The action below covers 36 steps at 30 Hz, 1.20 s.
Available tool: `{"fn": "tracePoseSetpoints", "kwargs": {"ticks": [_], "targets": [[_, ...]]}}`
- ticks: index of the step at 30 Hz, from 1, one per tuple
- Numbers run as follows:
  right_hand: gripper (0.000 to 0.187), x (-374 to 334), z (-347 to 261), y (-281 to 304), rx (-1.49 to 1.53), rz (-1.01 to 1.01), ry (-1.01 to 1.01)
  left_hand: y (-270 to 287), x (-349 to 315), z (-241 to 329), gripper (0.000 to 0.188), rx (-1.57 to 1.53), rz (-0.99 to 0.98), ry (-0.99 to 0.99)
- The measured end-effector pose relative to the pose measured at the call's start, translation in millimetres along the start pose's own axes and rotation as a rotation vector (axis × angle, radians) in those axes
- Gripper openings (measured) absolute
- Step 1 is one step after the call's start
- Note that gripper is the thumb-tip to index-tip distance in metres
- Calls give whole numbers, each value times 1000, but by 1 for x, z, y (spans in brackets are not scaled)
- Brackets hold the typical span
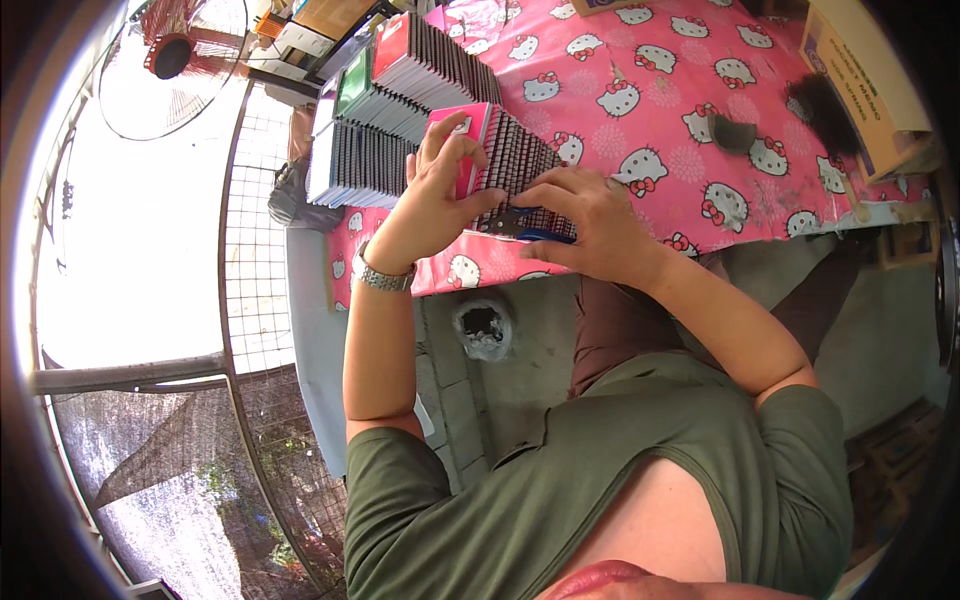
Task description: The person uses a small blue handheld tool to apply tape or a seal across the tops of several stacks of pink and white spiral notebooks.
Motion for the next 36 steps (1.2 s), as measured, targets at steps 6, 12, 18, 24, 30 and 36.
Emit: {"fn": "tracePoseSetpoints", "kwargs": {"ticks": [6, 12, 18, 24, 30, 36], "targets": [[42, -6, 0, -5, -48, 57, 29, 1, 2, 5, 39, -45, -16, -16], [30, -11, 3, -15, 435, -216, -525, -4, -2, -5, 46, 24, -8, -36], [33, -12, 9, -5, 341, -91, -310, -3, 0, 5, 58, 38, 19, -58], [40, -14, 2, -2, -14, -12, -78, -3, 0, 1, 59, 51, -12, -30], [38, -9, -5, 4, -1, -90, -152, 1, 0, 8, 58, 45, -3, -13], [41, -17, 20, -16, 537, -409, -741, -6, -1, 0, 63, 79, 2, -15]]}}
Point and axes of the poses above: each hand's wrist, its own x-axis towards the middle knuckle, its own y-axis out of the back of the hand, z = x × y, the point moved 5 cm from there along x, towards the middle knuckle, and after that the axes turned 9 degrees about x, right-handed, at the moved point
